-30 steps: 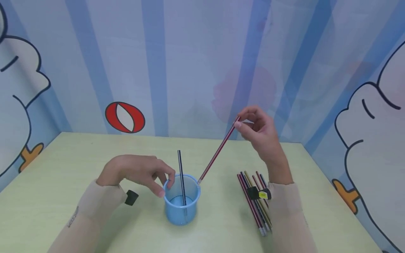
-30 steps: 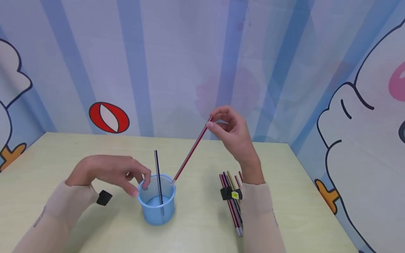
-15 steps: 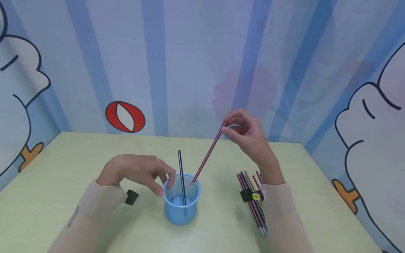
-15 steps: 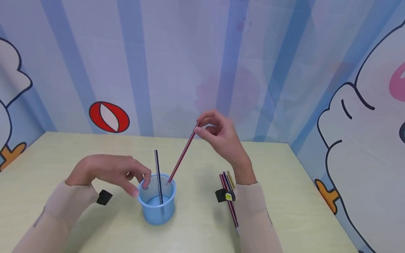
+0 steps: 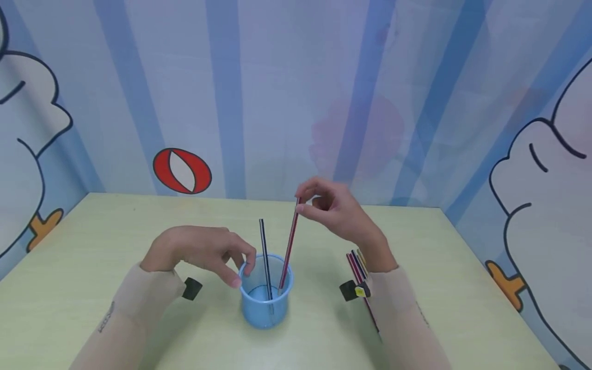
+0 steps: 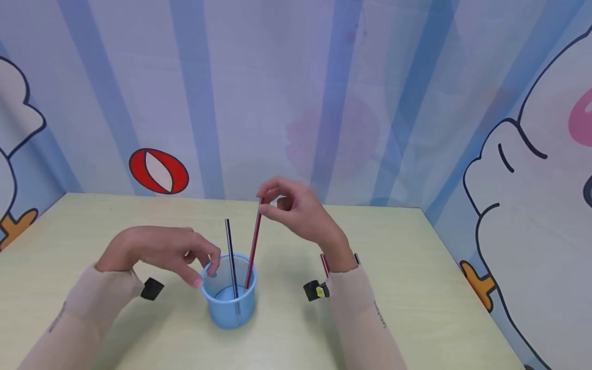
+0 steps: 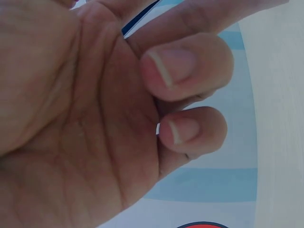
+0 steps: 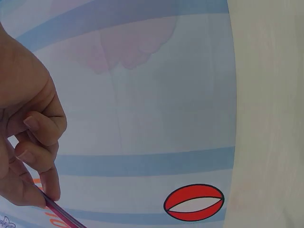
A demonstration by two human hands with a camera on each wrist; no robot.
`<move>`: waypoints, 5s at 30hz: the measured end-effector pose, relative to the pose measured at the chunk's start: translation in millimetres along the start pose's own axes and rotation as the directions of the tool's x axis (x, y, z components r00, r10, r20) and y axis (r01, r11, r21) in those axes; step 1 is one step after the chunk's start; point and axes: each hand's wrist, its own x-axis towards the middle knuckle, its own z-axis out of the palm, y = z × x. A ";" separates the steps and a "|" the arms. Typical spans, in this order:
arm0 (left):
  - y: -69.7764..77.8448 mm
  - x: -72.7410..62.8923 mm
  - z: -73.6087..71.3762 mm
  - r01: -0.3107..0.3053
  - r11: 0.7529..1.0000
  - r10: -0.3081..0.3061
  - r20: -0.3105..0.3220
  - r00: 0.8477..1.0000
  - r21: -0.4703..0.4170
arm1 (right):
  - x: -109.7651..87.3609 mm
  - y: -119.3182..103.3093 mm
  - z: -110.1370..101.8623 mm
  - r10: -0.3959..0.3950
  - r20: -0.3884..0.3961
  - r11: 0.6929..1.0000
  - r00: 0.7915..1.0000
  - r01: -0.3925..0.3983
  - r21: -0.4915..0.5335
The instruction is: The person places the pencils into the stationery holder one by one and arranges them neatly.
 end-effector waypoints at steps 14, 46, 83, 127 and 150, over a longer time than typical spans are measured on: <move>-3.2 0.7 -0.7 -0.034 0.999 0.034 0.010 0.999 0.003 | 7.6 10.6 29.9 0.065 0.145 0.996 0.987 -0.056 -0.062; -2.5 0.5 -0.6 -0.034 0.999 0.034 0.016 0.999 -0.004 | 2.7 11.0 11.2 0.174 0.295 0.973 0.940 -0.117 -0.201; -2.5 0.4 -1.3 -0.041 0.999 0.041 0.010 0.999 0.013 | -26.8 32.4 -52.6 0.481 0.288 0.855 0.828 -0.370 -0.363; -3.7 -1.3 -0.7 -0.022 1.000 0.022 0.006 1.000 0.004 | -40.7 83.6 -38.3 0.784 0.256 0.602 0.566 -0.591 -0.537; -2.2 -1.7 -0.5 -0.021 1.000 0.021 0.011 1.000 0.009 | -30.3 84.6 -17.8 0.698 0.350 0.707 0.625 -0.525 -0.474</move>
